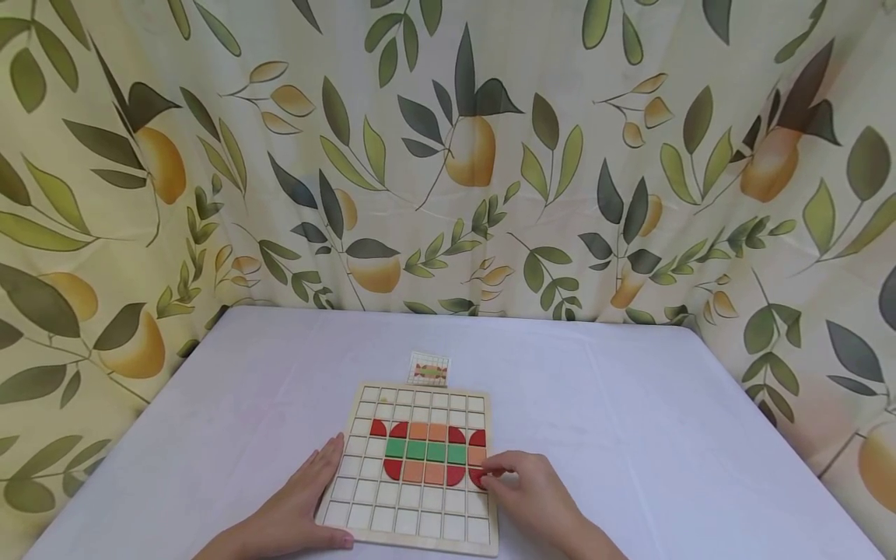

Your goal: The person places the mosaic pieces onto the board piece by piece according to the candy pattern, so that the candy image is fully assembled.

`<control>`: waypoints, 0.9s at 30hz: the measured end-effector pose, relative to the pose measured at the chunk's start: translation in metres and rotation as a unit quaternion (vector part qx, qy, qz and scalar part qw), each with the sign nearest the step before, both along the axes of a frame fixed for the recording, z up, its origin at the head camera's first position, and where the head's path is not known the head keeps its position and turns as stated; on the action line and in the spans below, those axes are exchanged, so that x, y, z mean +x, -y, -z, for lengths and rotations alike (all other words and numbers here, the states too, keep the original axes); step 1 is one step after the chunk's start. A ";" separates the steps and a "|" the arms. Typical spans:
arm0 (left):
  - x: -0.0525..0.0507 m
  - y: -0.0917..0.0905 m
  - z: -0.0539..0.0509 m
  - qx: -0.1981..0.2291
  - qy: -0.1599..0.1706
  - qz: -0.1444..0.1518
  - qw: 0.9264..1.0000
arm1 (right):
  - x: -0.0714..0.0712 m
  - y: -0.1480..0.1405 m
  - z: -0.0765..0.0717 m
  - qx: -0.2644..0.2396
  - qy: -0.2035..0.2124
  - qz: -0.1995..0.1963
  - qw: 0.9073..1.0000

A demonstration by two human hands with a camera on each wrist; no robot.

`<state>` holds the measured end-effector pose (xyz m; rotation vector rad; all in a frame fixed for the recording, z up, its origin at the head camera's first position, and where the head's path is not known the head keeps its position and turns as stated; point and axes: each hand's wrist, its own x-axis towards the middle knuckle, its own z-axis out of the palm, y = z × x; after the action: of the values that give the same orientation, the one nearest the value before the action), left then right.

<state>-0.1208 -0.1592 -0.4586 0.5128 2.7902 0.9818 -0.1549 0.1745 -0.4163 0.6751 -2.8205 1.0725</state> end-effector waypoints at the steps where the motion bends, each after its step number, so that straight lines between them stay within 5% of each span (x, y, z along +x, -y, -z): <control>1: 0.000 0.000 0.000 0.001 -0.001 0.001 1.000 | 0.000 -0.003 0.000 0.005 -0.002 0.009 1.000; 6: 0.001 0.001 0.001 0.009 -0.015 0.010 1.000 | 0.001 -0.015 -0.001 0.022 -0.004 0.033 0.999; 18: 0.000 0.002 0.001 0.012 -0.018 0.016 1.000 | 0.004 -0.050 -0.002 0.005 0.081 0.068 0.994; 27: 0.000 0.001 0.001 0.008 -0.020 0.015 1.000 | 0.003 -0.062 -0.001 0.032 0.134 0.127 0.982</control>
<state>-0.1207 -0.1600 -0.4592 0.5819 2.8024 1.0003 -0.1521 0.2366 -0.4152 0.1713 -3.0667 1.1040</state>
